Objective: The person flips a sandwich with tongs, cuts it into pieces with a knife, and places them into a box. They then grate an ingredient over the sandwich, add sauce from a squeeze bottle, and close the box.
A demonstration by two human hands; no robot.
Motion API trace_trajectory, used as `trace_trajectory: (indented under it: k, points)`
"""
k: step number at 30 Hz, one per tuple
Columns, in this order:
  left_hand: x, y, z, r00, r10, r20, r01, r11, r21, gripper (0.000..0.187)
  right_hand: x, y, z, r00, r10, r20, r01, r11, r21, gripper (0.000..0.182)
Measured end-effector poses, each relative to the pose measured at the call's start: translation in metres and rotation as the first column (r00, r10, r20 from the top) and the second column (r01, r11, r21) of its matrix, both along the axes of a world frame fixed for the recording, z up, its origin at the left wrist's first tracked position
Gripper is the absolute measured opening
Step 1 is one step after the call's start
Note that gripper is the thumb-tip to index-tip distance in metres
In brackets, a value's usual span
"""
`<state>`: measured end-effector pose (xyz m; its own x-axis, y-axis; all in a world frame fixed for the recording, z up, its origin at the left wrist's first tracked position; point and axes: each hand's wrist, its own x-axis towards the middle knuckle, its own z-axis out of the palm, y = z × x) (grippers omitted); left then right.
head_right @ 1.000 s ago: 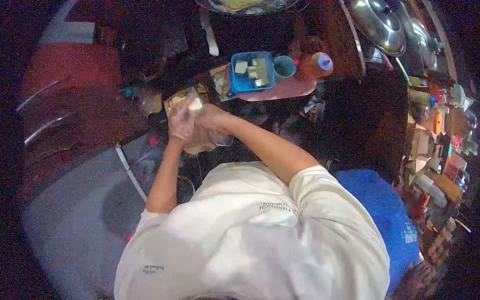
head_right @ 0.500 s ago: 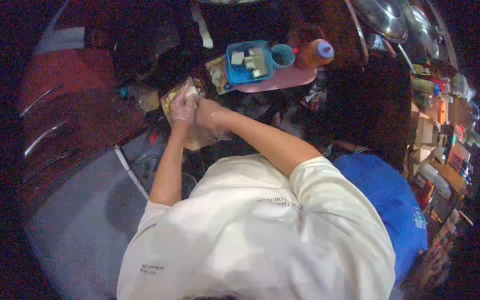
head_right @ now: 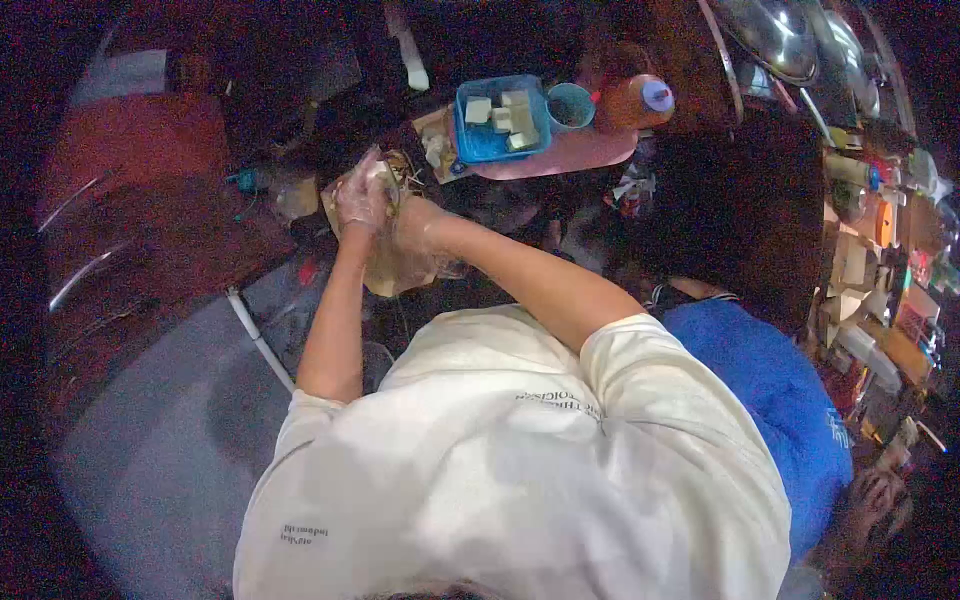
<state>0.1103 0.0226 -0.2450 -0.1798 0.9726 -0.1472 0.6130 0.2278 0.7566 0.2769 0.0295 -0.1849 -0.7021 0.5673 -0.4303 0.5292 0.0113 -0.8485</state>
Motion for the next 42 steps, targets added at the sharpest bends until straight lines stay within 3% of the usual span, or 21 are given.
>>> trace_trajectory:
  k: [2, 3, 5, 8, 12, 14, 15, 17, 19, 20, 21, 23, 24, 25, 27, 28, 31, 32, 35, 38, 42]
  points:
    - [-0.004, 0.003, -0.01, 0.999, 0.026, 0.042, -0.026, 1.0, -0.01, 0.041, 0.005, 0.004, 0.021, 0.993, -0.084, 0.081, 0.101, 0.969, -0.224, 0.028]
    - [-0.005, 0.002, -0.016, 0.999, 0.029, 0.043, -0.029, 1.0, -0.01, 0.041, 0.006, 0.004, 0.019, 0.993, -0.081, 0.081, 0.098, 0.97, -0.224, 0.028]
    - [0.001, 0.004, -0.008, 0.995, 0.089, 0.035, -0.086, 0.992, -0.093, 0.04, 0.007, 0.001, 0.01, 0.998, -0.048, 0.029, 0.049, 0.998, -0.033, 0.03]
    - [-0.005, 0.006, -0.022, 0.998, 0.05, 0.026, -0.051, 0.998, 0.044, 0.04, 0.004, -0.004, -0.006, 0.999, -0.02, 0.025, 0.021, 0.998, -0.055, 0.035]
    - [-0.008, -0.003, -0.009, 0.98, 0.163, -0.11, -0.172, 0.983, -0.07, 0.043, -0.002, -0.019, -0.027, 0.997, -0.066, -0.041, 0.063, 0.996, -0.068, 0.037]
    - [-0.013, -0.016, -0.003, 0.962, 0.272, -0.005, -0.266, 0.945, 0.19, 0.045, -0.01, -0.023, -0.031, 0.989, -0.131, 0.072, 0.144, 0.963, -0.229, 0.035]
    - [-0.011, -0.028, 0.008, 0.962, 0.272, -0.007, -0.266, 0.945, 0.192, 0.045, -0.012, -0.021, -0.03, 0.989, -0.131, 0.07, 0.144, 0.963, -0.228, 0.035]
    - [0.014, -0.05, 0.071, 0.938, 0.125, 0.322, -0.111, 0.992, -0.062, 0.051, -0.015, -0.012, -0.012, 0.985, -0.168, 0.036, 0.171, 0.947, -0.272, 0.032]
    - [0.027, -0.065, 0.079, 0.997, 0.059, 0.041, -0.059, 0.998, 0.005, 0.052, -0.02, -0.023, -0.041, 0.985, -0.158, -0.064, 0.144, 0.972, -0.187, 0.031]
    - [0.022, -0.068, 0.064, 0.978, 0.131, 0.164, -0.121, 0.99, -0.069, 0.054, -0.023, -0.026, -0.043, 0.978, -0.128, -0.163, 0.114, 0.989, -0.092, 0.03]
    - [0.016, -0.074, 0.052, 0.978, 0.127, 0.163, -0.117, 0.991, -0.069, 0.054, -0.025, -0.029, -0.045, 0.978, -0.132, -0.164, 0.118, 0.989, -0.092, 0.03]
    - [0.023, -0.065, 0.069, 0.992, 0.114, -0.062, -0.121, 0.986, -0.114, 0.062, -0.025, -0.025, -0.017, 0.98, -0.183, -0.073, 0.172, 0.977, -0.129, 0.032]
    - [0.017, -0.064, 0.057, 0.987, 0.159, -0.03, -0.161, 0.968, -0.194, 0.06, -0.019, -0.018, 0.005, 0.998, -0.035, -0.058, 0.031, 0.997, -0.072, 0.033]
    - [0.016, -0.06, 0.056, 0.987, 0.156, -0.027, -0.159, 0.969, -0.191, 0.06, -0.017, -0.015, 0.014, 0.998, -0.037, -0.055, 0.034, 0.997, -0.068, 0.033]
    - [0.015, -0.056, 0.054, 0.988, 0.156, 0.016, -0.155, 0.987, -0.041, 0.059, -0.013, -0.013, 0.029, 1.0, -0.001, 0.021, 0.0, 0.999, 0.041, 0.032]
    - [0.009, -0.055, 0.043, 0.988, 0.123, -0.09, -0.124, 0.992, -0.006, 0.06, -0.008, -0.009, 0.05, 1.0, -0.026, 0.003, 0.026, 0.999, -0.024, 0.032]
    - [-0.001, -0.05, 0.021, 0.993, 0.088, -0.084, -0.072, 0.983, 0.169, 0.062, -0.002, -0.001, 0.069, 0.999, 0.028, 0.022, -0.024, 0.989, -0.143, 0.035]
    - [-0.008, -0.045, 0.013, 0.991, 0.121, -0.062, -0.123, 0.992, -0.022, 0.063, -0.015, -0.01, 0.046, 0.986, -0.164, -0.013, 0.159, 0.97, -0.183, 0.037]
    - [0.0, -0.034, 0.028, 0.982, 0.172, -0.079, -0.183, 0.97, -0.159, 0.06, -0.012, -0.014, 0.03, 0.994, -0.011, 0.112, 0.018, 0.998, -0.059, 0.035]
    - [-0.005, -0.025, 0.018, 0.985, 0.157, -0.071, -0.165, 0.977, -0.137, 0.059, -0.01, -0.012, 0.026, 0.993, 0.017, 0.118, 0.002, 0.987, -0.163, 0.034]
    - [-0.005, -0.018, 0.023, 0.985, 0.094, -0.148, -0.109, 0.99, -0.091, 0.059, -0.017, -0.021, -0.003, 0.986, -0.047, 0.161, 0.069, 0.988, -0.14, 0.034]
